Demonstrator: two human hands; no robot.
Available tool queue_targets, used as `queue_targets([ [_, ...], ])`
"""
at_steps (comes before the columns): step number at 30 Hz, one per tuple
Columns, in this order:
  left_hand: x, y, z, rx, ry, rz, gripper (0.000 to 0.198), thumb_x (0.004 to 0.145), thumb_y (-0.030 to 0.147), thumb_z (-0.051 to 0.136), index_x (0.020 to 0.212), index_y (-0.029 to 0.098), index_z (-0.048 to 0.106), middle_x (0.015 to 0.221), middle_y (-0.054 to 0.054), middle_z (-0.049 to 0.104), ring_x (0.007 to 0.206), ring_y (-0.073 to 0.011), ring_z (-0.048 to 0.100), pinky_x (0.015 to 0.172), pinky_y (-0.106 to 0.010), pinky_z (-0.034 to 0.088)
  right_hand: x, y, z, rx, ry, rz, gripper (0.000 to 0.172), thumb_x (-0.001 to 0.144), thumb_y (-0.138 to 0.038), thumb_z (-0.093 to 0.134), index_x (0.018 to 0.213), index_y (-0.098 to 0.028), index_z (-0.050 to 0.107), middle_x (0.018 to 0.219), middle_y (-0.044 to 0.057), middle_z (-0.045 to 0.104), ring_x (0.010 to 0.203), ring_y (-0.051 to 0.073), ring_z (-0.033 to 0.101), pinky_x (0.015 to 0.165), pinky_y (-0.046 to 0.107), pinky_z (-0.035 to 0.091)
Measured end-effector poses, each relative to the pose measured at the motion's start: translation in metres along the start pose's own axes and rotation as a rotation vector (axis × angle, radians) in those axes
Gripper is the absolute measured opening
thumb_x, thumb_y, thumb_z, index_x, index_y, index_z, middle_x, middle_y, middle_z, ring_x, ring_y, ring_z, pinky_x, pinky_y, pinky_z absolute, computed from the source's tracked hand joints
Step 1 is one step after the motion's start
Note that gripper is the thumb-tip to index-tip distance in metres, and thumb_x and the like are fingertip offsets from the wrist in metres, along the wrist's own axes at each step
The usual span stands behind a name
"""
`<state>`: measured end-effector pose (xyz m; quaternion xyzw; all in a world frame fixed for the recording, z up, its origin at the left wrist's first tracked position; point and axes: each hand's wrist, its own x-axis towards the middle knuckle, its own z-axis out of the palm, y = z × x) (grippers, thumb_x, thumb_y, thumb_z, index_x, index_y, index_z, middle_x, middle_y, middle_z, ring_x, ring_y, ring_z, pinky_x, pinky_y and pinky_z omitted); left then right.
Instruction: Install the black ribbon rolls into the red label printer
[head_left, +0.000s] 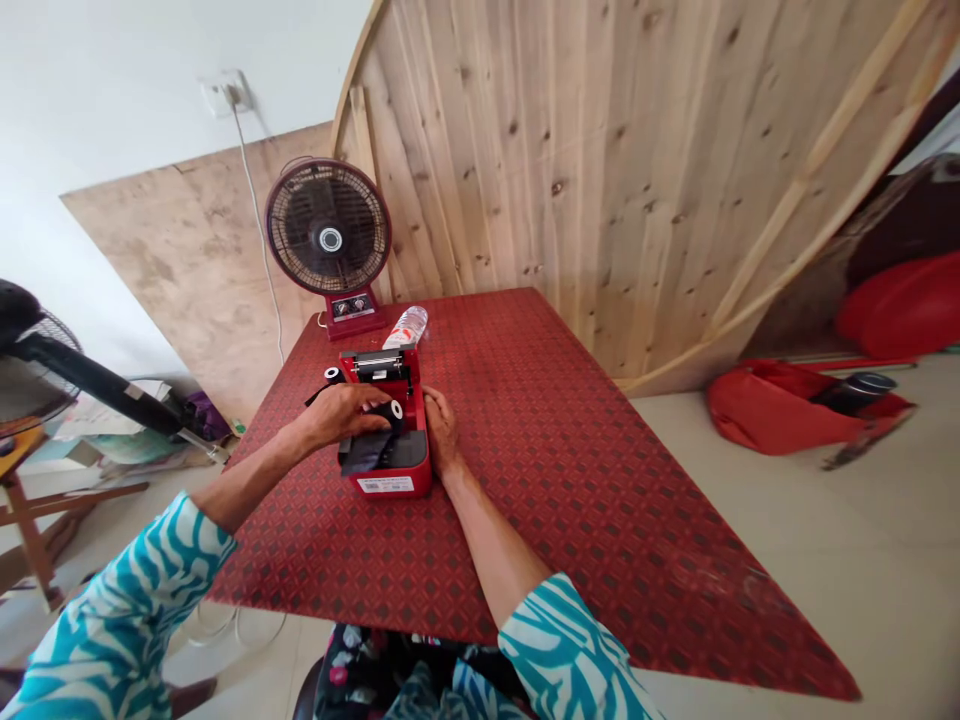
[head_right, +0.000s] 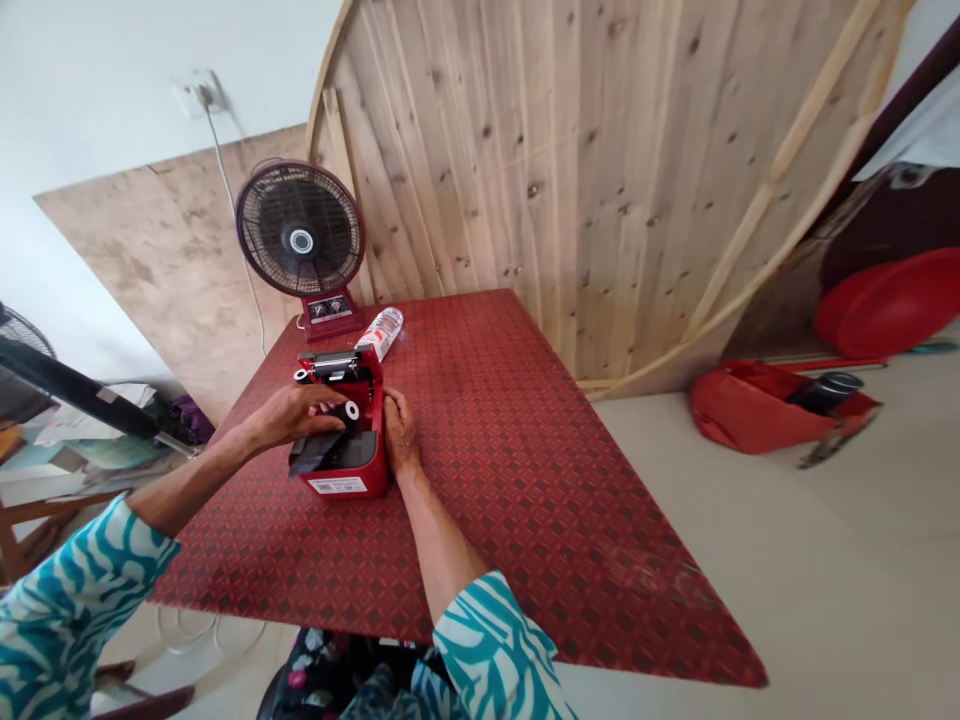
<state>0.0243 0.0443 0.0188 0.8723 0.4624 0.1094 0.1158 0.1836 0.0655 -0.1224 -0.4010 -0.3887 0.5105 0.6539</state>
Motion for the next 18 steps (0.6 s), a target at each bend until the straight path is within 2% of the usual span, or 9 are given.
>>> queue_targets([
  [4, 0.014, 0.01, 0.006, 0.266, -0.146, -0.122, 0.032, 0.081, 0.038, 0.066, 0.109, 0.023, 0.069, 0.105, -0.006, 0.073, 0.094, -0.025, 0.068, 0.077, -0.03, 0.049, 0.0, 0.0, 0.001, 0.0, 0.015, -0.006, 0.031, 0.081, -0.04, 0.051, 0.101, -0.024, 0.067, 0.108, 0.001, 0.071, 0.105, 0.02, 0.061, 0.098, 0.036, 0.043],
  [7, 0.025, 0.016, 0.011, 0.424, -0.24, -0.143, 0.03, 0.081, 0.037, 0.065, 0.108, 0.024, 0.069, 0.103, -0.009, 0.073, 0.096, -0.0291, 0.068, 0.075, -0.032, 0.049, -0.001, 0.0, 0.002, 0.018, 0.004, -0.001, 0.03, 0.082, -0.04, 0.05, 0.102, -0.026, 0.067, 0.107, 0.0, 0.071, 0.104, 0.019, 0.061, 0.097, 0.035, 0.044],
  [12, 0.04, 0.011, 0.018, 0.452, -0.321, -0.105, 0.02, 0.078, 0.027, 0.066, 0.096, 0.023, 0.072, 0.096, -0.009, 0.074, 0.094, -0.0293, 0.068, 0.071, -0.03, 0.049, -0.001, -0.001, 0.003, 0.015, -0.005, -0.023, 0.029, 0.084, -0.039, 0.048, 0.102, -0.026, 0.067, 0.107, 0.001, 0.07, 0.103, 0.018, 0.061, 0.095, 0.034, 0.045],
  [15, 0.035, 0.001, 0.016, 0.314, -0.312, -0.012, 0.02, 0.081, 0.031, 0.063, 0.097, 0.024, 0.072, 0.101, -0.006, 0.074, 0.097, -0.0254, 0.068, 0.077, -0.028, 0.049, -0.003, -0.005, 0.003, -0.006, -0.004, -0.029, 0.03, 0.084, -0.039, 0.047, 0.102, -0.025, 0.066, 0.108, 0.001, 0.07, 0.102, 0.019, 0.061, 0.095, 0.035, 0.045],
  [18, 0.013, -0.005, 0.008, 0.044, -0.135, 0.057, 0.031, 0.088, 0.038, 0.053, 0.107, 0.02, 0.07, 0.109, -0.008, 0.072, 0.1, -0.0224, 0.067, 0.085, -0.029, 0.05, -0.005, -0.009, 0.003, -0.011, -0.009, -0.015, 0.03, 0.084, -0.039, 0.046, 0.103, -0.025, 0.066, 0.107, 0.001, 0.07, 0.102, 0.019, 0.062, 0.095, 0.035, 0.045],
])
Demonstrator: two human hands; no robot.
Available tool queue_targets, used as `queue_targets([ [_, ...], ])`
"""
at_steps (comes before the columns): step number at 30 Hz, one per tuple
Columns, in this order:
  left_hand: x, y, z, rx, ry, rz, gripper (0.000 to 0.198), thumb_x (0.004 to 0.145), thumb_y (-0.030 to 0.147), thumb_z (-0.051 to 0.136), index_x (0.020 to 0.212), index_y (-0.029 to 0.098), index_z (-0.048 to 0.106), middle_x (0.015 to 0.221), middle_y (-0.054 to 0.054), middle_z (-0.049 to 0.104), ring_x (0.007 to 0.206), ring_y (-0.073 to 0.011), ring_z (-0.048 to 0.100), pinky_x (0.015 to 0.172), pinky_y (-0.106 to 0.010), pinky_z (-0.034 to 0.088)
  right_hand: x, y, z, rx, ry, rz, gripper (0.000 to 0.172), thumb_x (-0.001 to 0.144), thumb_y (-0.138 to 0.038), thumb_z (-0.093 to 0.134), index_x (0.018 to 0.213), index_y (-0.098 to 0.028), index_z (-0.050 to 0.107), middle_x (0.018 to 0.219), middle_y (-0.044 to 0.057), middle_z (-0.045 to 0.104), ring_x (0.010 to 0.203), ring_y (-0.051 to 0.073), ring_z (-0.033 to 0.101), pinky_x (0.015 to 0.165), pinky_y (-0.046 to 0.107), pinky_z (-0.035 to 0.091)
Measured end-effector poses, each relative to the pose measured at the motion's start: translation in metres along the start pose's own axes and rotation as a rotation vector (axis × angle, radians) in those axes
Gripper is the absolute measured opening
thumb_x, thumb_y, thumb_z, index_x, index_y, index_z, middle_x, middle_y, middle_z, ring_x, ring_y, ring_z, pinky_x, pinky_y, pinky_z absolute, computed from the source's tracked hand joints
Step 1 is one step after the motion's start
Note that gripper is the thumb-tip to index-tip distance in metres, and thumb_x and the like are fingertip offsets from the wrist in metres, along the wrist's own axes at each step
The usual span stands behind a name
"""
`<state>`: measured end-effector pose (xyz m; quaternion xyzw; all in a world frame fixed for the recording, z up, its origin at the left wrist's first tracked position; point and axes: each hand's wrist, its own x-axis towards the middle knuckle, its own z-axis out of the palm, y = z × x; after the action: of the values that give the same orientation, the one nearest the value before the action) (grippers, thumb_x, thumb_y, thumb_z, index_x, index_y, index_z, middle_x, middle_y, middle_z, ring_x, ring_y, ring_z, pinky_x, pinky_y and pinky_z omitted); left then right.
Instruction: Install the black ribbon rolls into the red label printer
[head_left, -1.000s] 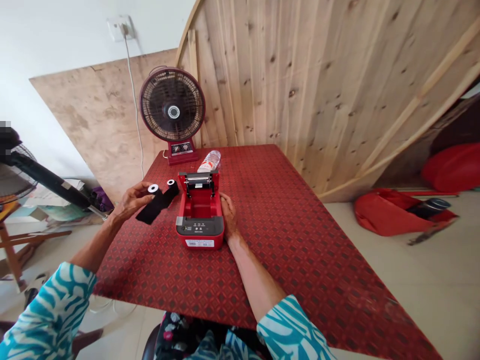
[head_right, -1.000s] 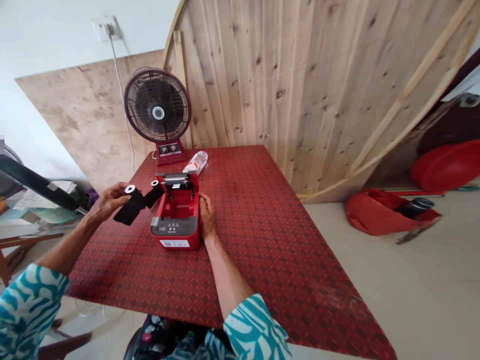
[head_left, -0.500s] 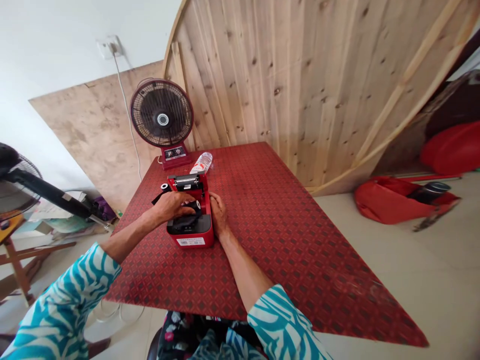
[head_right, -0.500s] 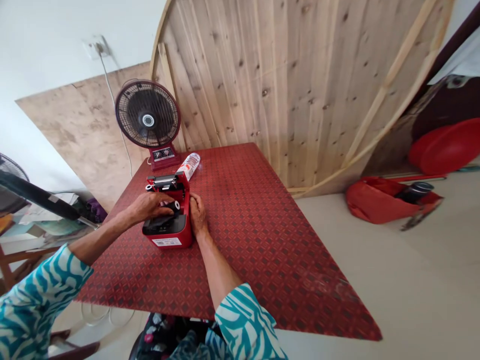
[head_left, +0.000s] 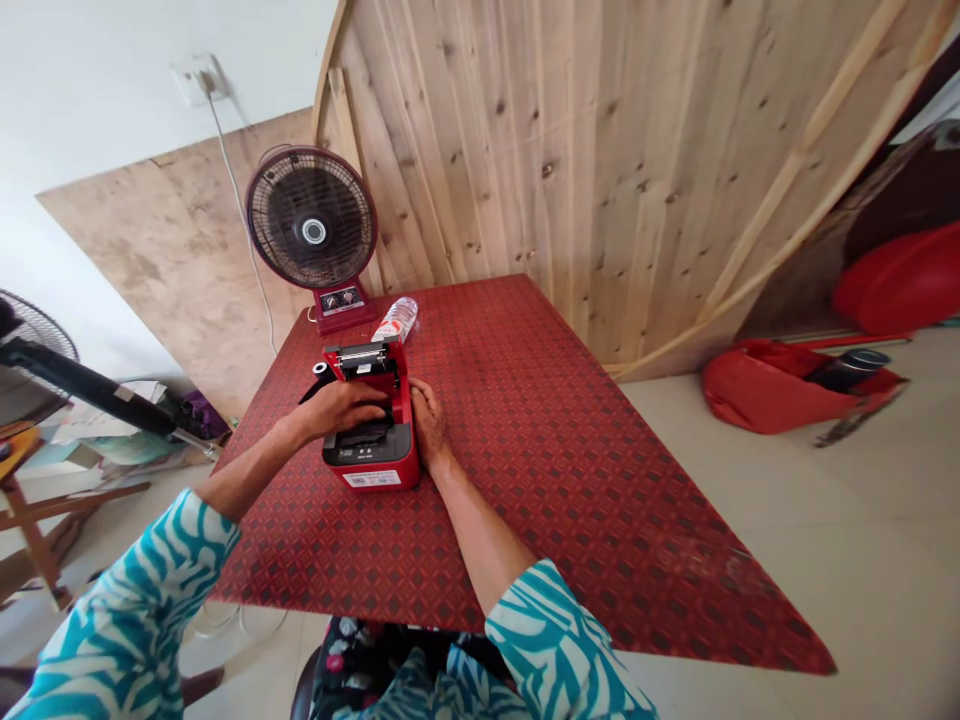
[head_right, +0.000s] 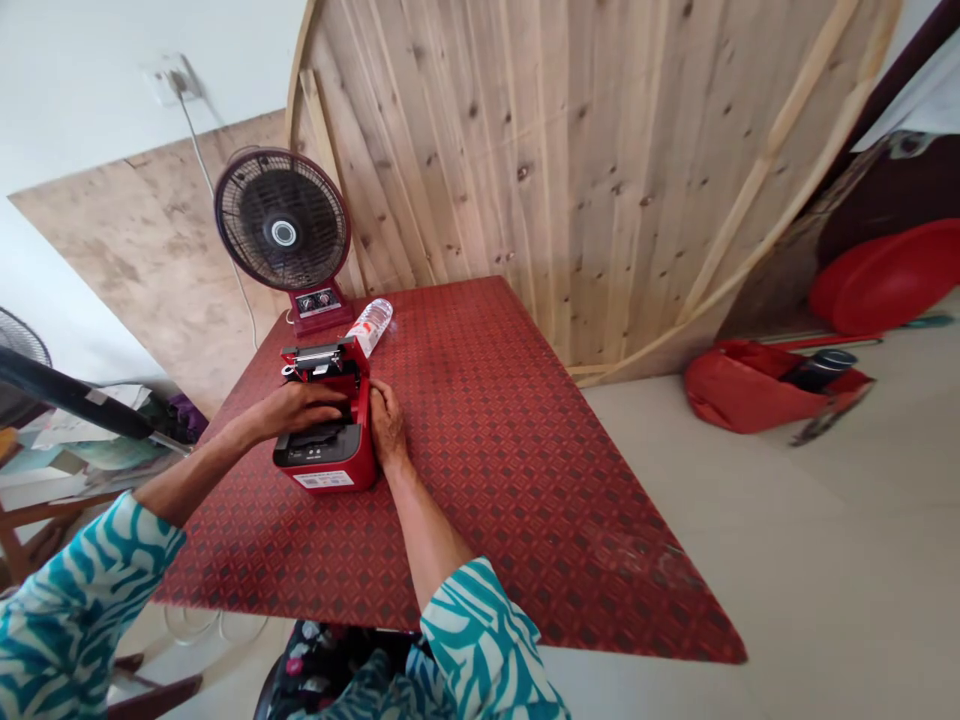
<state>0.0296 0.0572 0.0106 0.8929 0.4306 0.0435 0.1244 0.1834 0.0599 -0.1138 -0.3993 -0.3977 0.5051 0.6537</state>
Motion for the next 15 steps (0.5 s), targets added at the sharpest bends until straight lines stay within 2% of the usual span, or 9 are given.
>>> queue_targets([
  [2, -0.021, 0.001, -0.003, -0.125, 0.137, -0.017, 0.037, 0.091, 0.042, 0.048, 0.111, 0.019, 0.068, 0.108, -0.007, 0.072, 0.097, -0.0206, 0.068, 0.086, -0.029, 0.051, -0.001, -0.001, 0.0, 0.012, -0.001, 0.015, 0.031, 0.084, -0.039, 0.047, 0.104, -0.025, 0.065, 0.106, 0.001, 0.07, 0.102, 0.018, 0.062, 0.095, 0.034, 0.045],
  [4, -0.041, 0.006, -0.002, -0.149, 0.181, 0.006, 0.038, 0.089, 0.047, 0.052, 0.112, 0.02, 0.067, 0.107, -0.007, 0.072, 0.096, -0.0205, 0.068, 0.086, -0.03, 0.051, -0.001, 0.0, 0.0, 0.027, 0.007, 0.023, 0.031, 0.084, -0.04, 0.047, 0.104, -0.025, 0.065, 0.106, 0.001, 0.071, 0.102, 0.018, 0.062, 0.095, 0.034, 0.045],
  [7, -0.059, 0.015, 0.006, -0.057, 0.237, 0.117, 0.04, 0.085, 0.047, 0.061, 0.115, 0.02, 0.065, 0.11, -0.008, 0.071, 0.102, -0.0222, 0.066, 0.091, -0.034, 0.05, 0.002, 0.006, -0.001, 0.027, 0.009, 0.022, 0.032, 0.083, -0.041, 0.047, 0.103, -0.024, 0.065, 0.105, 0.002, 0.071, 0.1, 0.019, 0.063, 0.092, 0.035, 0.047],
  [11, -0.059, 0.017, 0.02, 0.073, 0.363, 0.17, 0.027, 0.092, 0.037, 0.054, 0.108, 0.019, 0.066, 0.098, -0.007, 0.073, 0.094, -0.0197, 0.067, 0.086, -0.033, 0.05, 0.005, 0.013, -0.003, -0.006, 0.009, 0.008, 0.033, 0.084, -0.042, 0.047, 0.105, -0.024, 0.065, 0.108, 0.002, 0.071, 0.103, 0.02, 0.062, 0.094, 0.036, 0.046],
  [15, -0.053, 0.014, 0.022, 0.102, 0.42, 0.185, 0.021, 0.095, 0.031, 0.05, 0.1, 0.02, 0.066, 0.091, -0.005, 0.072, 0.088, -0.0172, 0.067, 0.082, -0.031, 0.048, 0.005, 0.012, -0.004, -0.035, 0.016, -0.006, 0.032, 0.083, -0.041, 0.048, 0.104, -0.024, 0.066, 0.109, 0.002, 0.07, 0.106, 0.02, 0.061, 0.097, 0.037, 0.044],
])
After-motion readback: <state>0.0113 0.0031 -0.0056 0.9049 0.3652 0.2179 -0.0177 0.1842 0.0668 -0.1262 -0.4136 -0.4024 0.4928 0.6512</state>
